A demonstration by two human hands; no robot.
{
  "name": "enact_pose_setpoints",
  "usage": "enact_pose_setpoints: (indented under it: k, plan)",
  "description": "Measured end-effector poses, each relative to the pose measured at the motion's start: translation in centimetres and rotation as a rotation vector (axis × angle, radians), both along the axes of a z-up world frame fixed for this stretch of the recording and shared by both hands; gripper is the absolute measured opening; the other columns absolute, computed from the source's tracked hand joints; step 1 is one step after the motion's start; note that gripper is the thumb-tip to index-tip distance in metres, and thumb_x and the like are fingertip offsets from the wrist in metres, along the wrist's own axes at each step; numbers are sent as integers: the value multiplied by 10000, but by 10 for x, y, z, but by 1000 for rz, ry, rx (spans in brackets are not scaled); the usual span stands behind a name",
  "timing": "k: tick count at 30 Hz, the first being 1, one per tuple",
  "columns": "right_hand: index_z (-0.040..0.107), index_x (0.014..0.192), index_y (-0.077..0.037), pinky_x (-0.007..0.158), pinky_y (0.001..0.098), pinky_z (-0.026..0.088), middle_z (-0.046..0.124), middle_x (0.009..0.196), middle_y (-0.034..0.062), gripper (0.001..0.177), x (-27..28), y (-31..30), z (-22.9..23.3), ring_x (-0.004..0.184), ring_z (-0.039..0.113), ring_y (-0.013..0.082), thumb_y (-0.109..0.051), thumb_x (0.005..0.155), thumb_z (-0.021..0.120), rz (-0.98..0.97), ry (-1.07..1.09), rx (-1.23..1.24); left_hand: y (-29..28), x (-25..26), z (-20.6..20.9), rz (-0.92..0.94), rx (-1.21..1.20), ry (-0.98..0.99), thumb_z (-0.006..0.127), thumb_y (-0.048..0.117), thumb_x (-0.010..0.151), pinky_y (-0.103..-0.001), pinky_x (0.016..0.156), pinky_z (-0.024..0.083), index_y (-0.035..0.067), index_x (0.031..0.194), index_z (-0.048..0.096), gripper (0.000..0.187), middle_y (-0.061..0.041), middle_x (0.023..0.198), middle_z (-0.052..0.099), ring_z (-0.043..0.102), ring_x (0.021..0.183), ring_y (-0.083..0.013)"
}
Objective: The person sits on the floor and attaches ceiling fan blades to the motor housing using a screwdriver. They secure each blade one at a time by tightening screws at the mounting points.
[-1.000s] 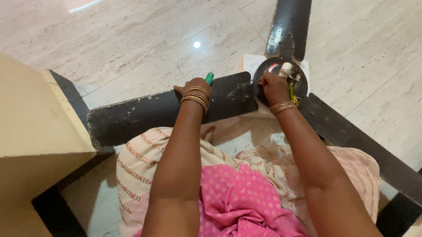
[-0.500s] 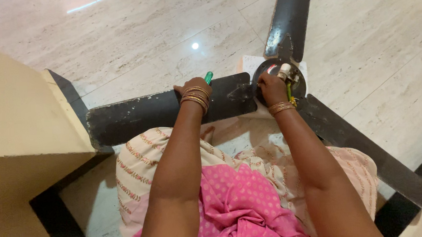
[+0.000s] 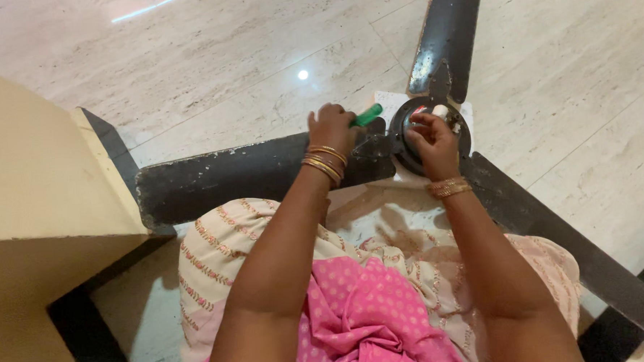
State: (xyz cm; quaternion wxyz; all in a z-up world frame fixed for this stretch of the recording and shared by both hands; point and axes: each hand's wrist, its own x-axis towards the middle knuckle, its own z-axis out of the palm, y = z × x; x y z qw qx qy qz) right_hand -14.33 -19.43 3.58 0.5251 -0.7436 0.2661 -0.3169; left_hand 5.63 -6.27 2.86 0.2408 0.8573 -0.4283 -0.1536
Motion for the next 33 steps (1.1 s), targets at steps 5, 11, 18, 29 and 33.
enact_pose_setpoints:
  k: [5,11,18,29,33]
  plan:
    - [568,1380,-70,992,291,559,651,1335,61,521,-16,12,30,1161,646,141,-20,894,752,258,-107,98,-17,-46,-3,-263,-172,-143,700,370,893,-700,1171,162,273,1111,746,242,14,975,723,614,1149,-221]
    - [623,1278,4,955,281,587,702,1244,96,362,-14,6,23,1111,685,145,40,929,710,186,-141,128,-30,-59,-12,-282,-236,-163,694,406,912,-662,1190,185,260,1129,742,266,10,925,728,659,1063,-198]
    - [636,1223,8,894,273,602,725,1177,79,282,-27,-24,29,1026,698,120,87,958,692,-15,-255,104,-54,-55,-42,-195,-477,96,824,420,722,-624,1123,224,138,1240,663,611,-15,997,722,650,1030,-236]
    - [700,1198,-23,820,250,605,734,1089,51,257,-20,-28,33,927,710,93,53,953,715,-178,-51,-21,-88,-70,-103,-78,-332,-183,823,246,769,-656,1180,215,209,957,781,197,0,930,699,618,1030,-252]
    - [705,1196,-18,867,249,588,740,1153,56,271,-15,-28,33,1000,704,102,46,936,741,-168,-35,-127,-91,-72,-100,-59,-334,-165,836,274,745,-675,1160,201,213,913,788,184,4,908,703,603,1017,-268]
